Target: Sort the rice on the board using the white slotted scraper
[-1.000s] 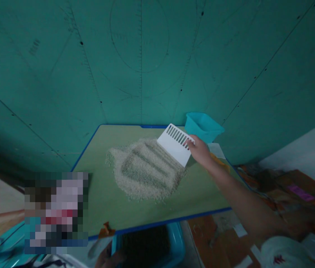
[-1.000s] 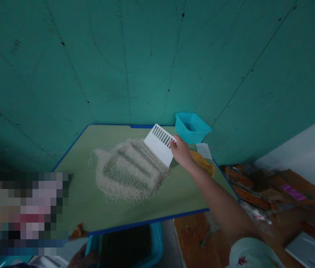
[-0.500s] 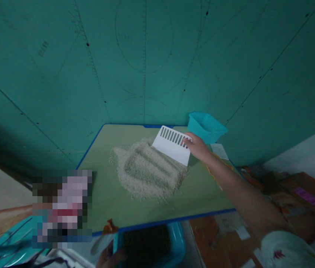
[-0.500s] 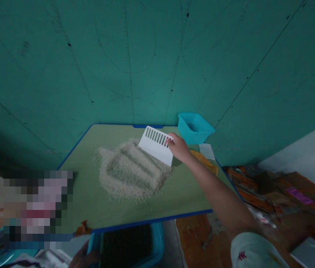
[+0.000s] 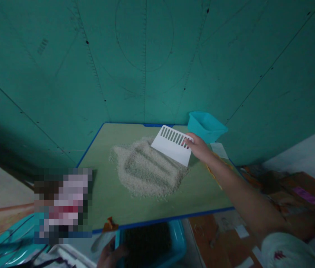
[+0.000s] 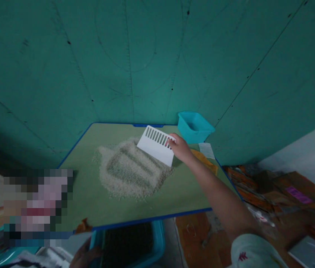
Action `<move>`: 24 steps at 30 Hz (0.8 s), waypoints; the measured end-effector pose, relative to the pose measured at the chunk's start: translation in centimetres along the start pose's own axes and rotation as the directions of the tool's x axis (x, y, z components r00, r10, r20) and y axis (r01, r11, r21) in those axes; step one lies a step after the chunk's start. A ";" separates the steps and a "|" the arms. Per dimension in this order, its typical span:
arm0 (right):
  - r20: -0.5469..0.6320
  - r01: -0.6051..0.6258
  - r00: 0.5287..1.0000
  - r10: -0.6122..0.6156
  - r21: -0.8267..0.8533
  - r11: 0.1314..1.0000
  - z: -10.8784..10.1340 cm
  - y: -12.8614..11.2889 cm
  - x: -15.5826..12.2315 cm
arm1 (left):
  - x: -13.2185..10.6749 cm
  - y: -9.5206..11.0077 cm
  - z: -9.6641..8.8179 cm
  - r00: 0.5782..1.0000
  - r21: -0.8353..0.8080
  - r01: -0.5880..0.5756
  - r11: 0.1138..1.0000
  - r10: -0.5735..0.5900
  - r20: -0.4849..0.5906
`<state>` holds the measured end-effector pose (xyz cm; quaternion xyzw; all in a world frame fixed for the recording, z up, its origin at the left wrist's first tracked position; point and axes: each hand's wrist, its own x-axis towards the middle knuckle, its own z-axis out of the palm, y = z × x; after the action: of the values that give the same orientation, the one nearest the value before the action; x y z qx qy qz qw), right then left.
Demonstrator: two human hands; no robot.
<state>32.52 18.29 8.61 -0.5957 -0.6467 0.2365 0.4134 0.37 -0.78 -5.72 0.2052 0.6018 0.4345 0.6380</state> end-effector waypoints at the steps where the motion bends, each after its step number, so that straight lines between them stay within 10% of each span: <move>1: 0.004 -0.002 1.000 0.002 0.006 1.000 0.1 0.2 0.0 | 0.0 0.0 0.0 1.000 0.001 -0.012 1.000 0.012 -0.007; 24: 0.160 -0.041 0.987 0.028 0.078 0.996 0.7 -0.5 -1.2 | -0.2 0.7 0.1 0.999 0.022 -0.015 1.000 0.016 -0.051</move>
<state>31.64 17.19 8.34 -0.5689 -0.6569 0.3166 0.3804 0.26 -0.51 -4.99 0.2054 0.6211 0.4379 0.6167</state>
